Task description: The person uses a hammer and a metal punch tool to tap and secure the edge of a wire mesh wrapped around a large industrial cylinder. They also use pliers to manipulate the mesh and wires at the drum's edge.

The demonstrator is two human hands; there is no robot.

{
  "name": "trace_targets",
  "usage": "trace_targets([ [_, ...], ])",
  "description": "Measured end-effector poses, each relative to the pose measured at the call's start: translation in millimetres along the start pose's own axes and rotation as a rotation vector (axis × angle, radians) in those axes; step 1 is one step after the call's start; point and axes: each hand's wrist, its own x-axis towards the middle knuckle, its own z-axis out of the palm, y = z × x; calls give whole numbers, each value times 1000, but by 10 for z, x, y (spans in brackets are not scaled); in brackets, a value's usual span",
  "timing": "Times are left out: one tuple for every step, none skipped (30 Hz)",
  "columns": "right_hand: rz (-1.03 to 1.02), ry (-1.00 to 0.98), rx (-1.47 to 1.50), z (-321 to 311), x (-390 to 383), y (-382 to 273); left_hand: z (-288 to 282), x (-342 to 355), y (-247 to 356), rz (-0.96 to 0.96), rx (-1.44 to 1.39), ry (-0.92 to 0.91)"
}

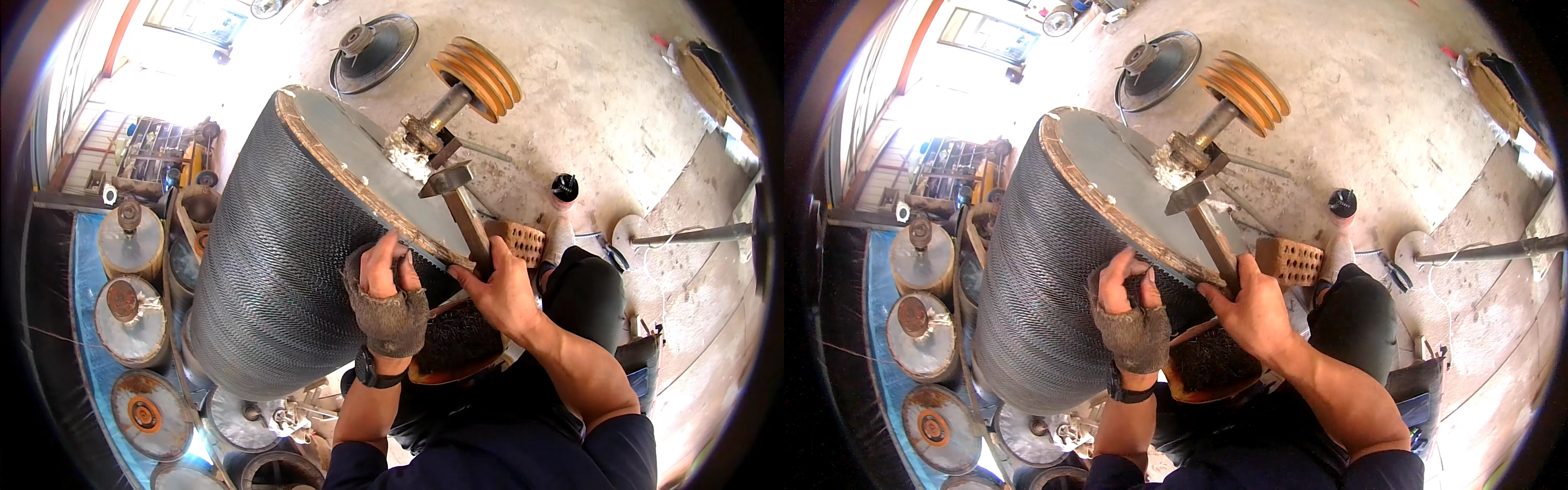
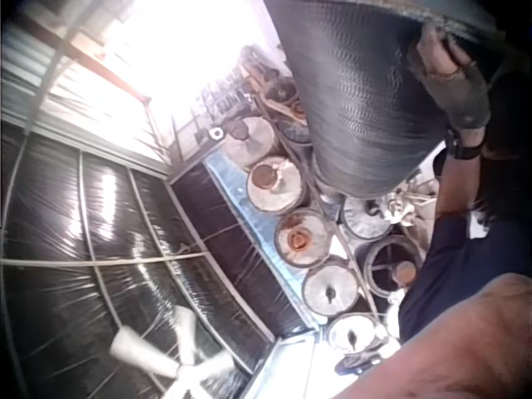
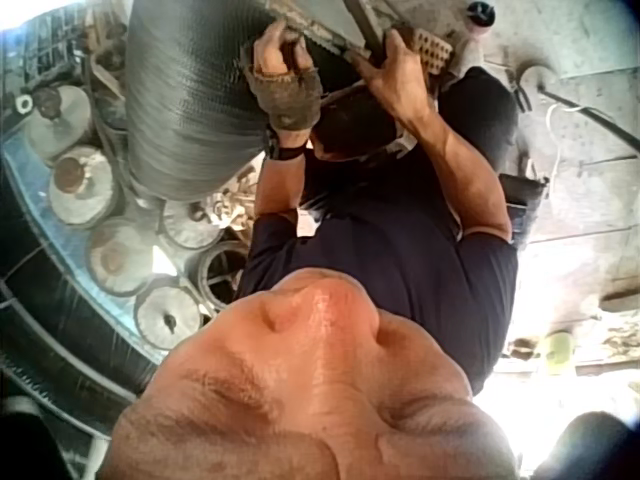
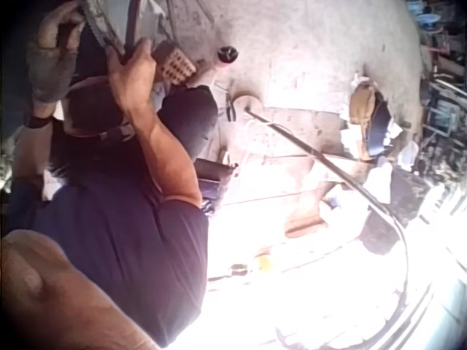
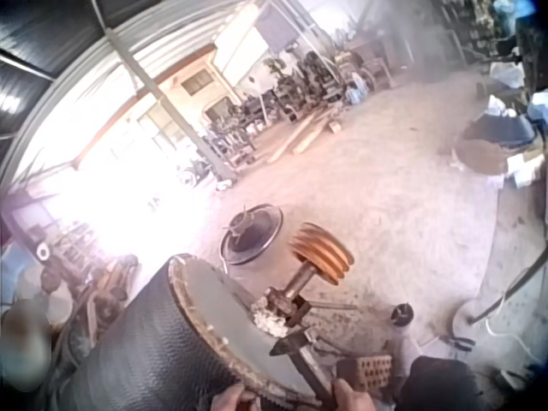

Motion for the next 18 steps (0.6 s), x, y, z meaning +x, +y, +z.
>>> trace_targets([
  [1,-2,-4,2,-2,-4,22,-34,-8,-37,-68,5],
  [3,-3,0,2,0,-9,40,-58,-23,-73,-137,9],
  [4,-3,3,1,1,-14,35,-67,-50,-70,-119,-2],
  [6,-4,7,4,1,-15,26,-57,-56,-81,-138,-6],
  [-13,13,-4,13,3,-3,18,-40,-51,-92,-158,-10],
  [-32,30,-15,30,7,19,7,-24,-44,-104,-178,-14],
  [-51,47,-26,40,6,31,-11,-8,-31,-129,-182,-30],
  [-34,37,-31,34,7,18,-30,12,-16,-154,-188,-45],
  [-16,26,-36,23,7,-6,-47,30,-6,-180,-194,-60],
  [2,15,-41,17,9,-19,-61,45,-1,-167,-181,-68],
  [6,16,-44,19,10,-19,-75,61,4,-154,-168,-76],
  [11,16,-47,25,12,-15,-86,74,2,-140,-155,-84],
  [15,17,-50,32,13,-10,-91,84,-12,-119,-127,-101],
  [-6,31,-56,42,16,3,-92,91,-32,-97,-100,-116],
  [-26,46,-62,53,20,23,-93,99,-44,-75,-74,-132],
  [-47,60,-68,58,21,31,-98,113,-37,-96,-91,-132],
  [-41,61,-68,60,21,24,-109,132,-23,-117,-107,-133],
  [-34,61,-68,61,22,15,-118,147,-15,-138,-123,-133],
])
